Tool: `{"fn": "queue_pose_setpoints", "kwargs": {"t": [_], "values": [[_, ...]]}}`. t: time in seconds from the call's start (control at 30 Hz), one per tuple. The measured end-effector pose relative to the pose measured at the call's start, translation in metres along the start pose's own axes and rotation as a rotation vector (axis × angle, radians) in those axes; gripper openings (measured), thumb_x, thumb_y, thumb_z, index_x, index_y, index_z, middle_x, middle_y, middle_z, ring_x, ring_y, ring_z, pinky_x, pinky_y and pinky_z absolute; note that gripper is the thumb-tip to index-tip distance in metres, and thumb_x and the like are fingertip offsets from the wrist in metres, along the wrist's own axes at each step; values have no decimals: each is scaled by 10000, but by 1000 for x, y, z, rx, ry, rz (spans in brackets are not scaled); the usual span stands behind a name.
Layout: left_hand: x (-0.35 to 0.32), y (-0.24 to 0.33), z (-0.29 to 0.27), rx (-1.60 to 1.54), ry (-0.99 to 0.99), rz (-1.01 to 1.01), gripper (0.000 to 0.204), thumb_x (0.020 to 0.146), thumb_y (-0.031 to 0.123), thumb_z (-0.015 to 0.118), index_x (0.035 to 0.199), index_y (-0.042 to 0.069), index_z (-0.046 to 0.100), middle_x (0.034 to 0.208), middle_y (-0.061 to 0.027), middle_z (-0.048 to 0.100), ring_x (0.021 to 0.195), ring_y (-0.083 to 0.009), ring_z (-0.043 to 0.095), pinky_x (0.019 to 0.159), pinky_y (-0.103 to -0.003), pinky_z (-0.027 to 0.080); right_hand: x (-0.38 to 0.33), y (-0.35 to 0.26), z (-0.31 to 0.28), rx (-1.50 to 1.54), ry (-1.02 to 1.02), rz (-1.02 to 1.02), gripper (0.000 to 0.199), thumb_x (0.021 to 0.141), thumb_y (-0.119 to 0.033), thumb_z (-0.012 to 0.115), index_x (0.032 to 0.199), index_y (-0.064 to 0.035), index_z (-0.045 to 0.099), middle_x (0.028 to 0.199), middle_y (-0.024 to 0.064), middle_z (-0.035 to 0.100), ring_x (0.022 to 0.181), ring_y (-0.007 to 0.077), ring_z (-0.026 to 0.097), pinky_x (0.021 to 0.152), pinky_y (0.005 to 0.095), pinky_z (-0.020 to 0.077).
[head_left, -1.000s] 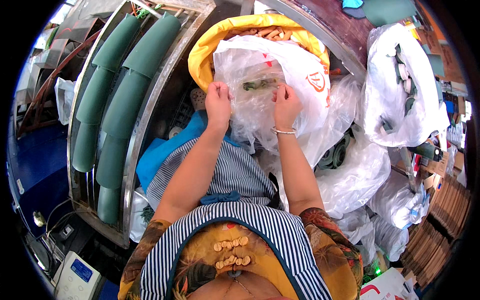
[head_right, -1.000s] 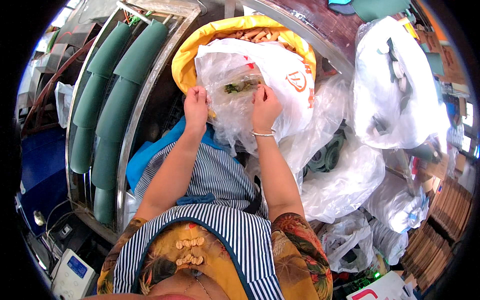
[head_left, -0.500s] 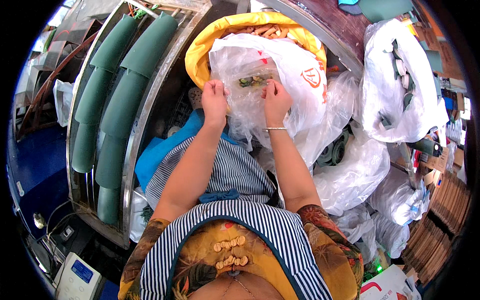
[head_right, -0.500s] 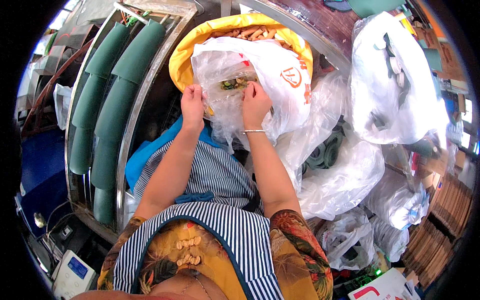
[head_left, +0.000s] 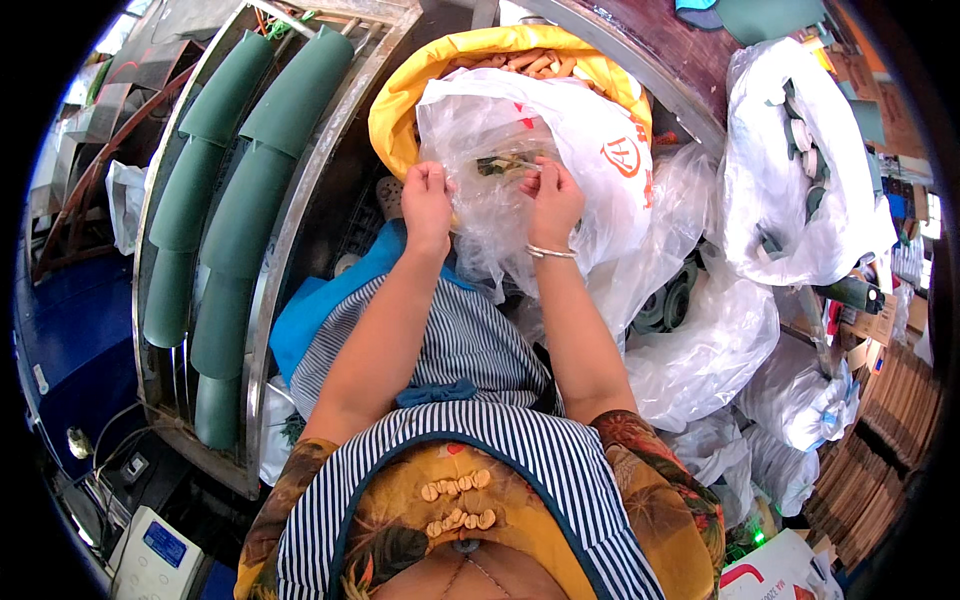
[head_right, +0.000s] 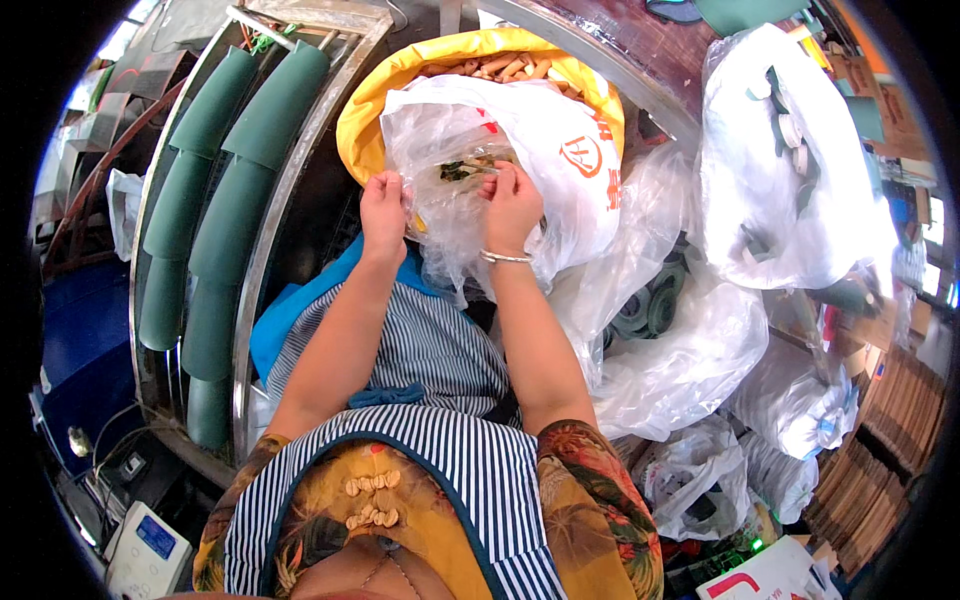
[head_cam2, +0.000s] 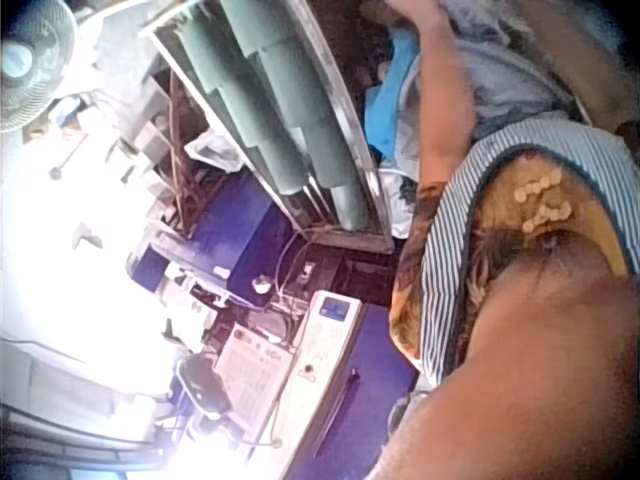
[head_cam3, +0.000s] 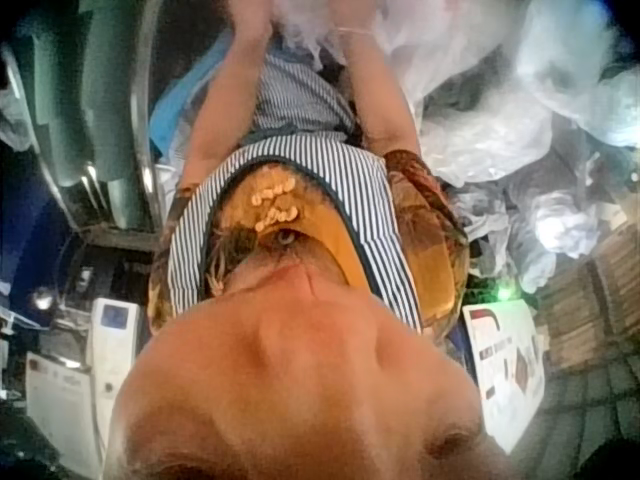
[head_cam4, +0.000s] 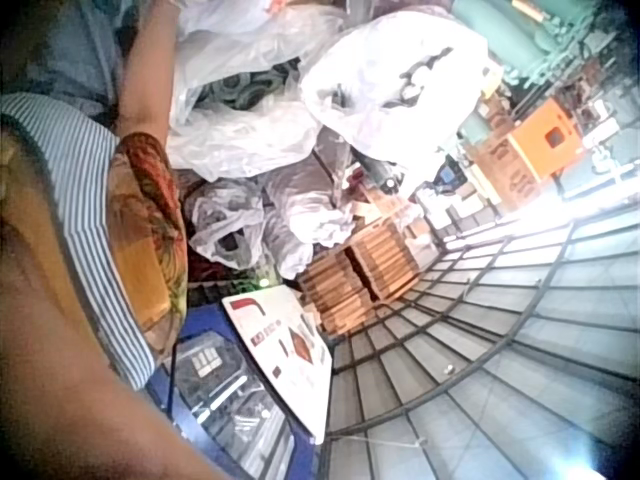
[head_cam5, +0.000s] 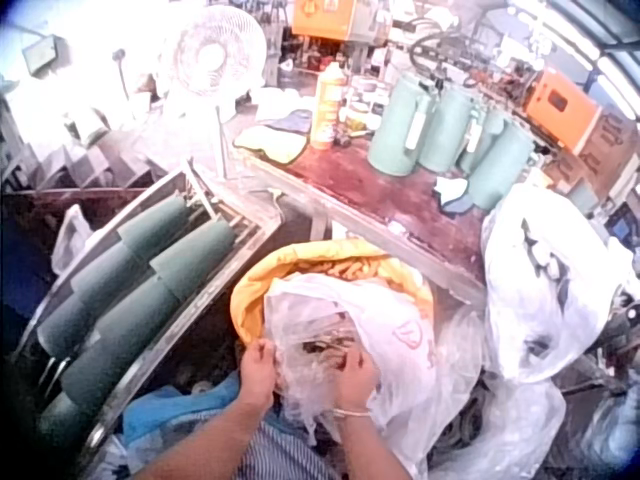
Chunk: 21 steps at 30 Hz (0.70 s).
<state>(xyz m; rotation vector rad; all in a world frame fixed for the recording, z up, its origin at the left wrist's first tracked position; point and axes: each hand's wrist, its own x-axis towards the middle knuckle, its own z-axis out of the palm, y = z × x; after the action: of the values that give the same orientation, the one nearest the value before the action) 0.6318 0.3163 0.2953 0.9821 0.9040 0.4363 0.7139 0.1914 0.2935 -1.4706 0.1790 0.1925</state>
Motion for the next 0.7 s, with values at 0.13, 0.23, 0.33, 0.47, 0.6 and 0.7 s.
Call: {"fn": "queue_pose_setpoints", "kwargs": {"t": [0.13, 0.23, 0.33, 0.47, 0.6, 0.7], "values": [[0, 1, -2, 9, -9, 9, 133, 987, 156, 496, 933, 36, 515, 749, -3, 530, 617, -70, 451, 558, -221, 377, 1, -12, -21, 34, 23, 68, 243, 963, -153, 504, 980, 42, 647, 750, 59, 624, 621, 100, 566, 588, 249, 532], [-1, 1, -2, -4, 6, 6, 126, 989, 148, 488, 938, 36, 511, 752, -5, 531, 622, -71, 454, 561, -222, 377, -1, -23, -34, 37, 41, 71, 240, 967, -149, 494, 969, 34, 649, 732, 44, 606, 615, 91, 544, 581, 244, 525], [0, 1, -2, -27, -7, -2, 121, 989, 142, 484, 940, 34, 509, 755, -7, 535, 628, -74, 463, 566, -222, 382, -5, -40, -47, 41, 44, 46, 234, 971, -151, 489, 948, 15, 652, 717, 25, 587, 596, 75, 510, 552, 230, 496], [1, -3, -4, 10, 28, 2, 117, 986, 133, 484, 943, 27, 512, 757, -11, 542, 634, -76, 472, 570, -225, 389, -13, -88, -59, 50, 13, -47, 232, 975, -178, 509, 931, 0, 651, 695, 7, 558, 579, 65, 482, 526, 210, 439], [0, 1, -3, 41, 58, -23, 113, 981, 125, 487, 944, 23, 519, 756, -14, 547, 633, -77, 475, 568, -228, 392, -19, -164, -71, 102, -89, -34, 265, 986, -219, 495, 922, -3, 634, 626, -23, 479, 526, 52, 407, 452, 196, 319], [1, 0, -3, 56, 48, -36, 109, 977, 125, 494, 942, 25, 520, 753, -10, 546, 625, -79, 474, 561, -227, 391, -31, -222, -82, 237, -313, 2, 293, 998, -239, 464, 867, -1, 576, 554, -34, 378, 497, 41, 342, 406, 203, 232]]}}
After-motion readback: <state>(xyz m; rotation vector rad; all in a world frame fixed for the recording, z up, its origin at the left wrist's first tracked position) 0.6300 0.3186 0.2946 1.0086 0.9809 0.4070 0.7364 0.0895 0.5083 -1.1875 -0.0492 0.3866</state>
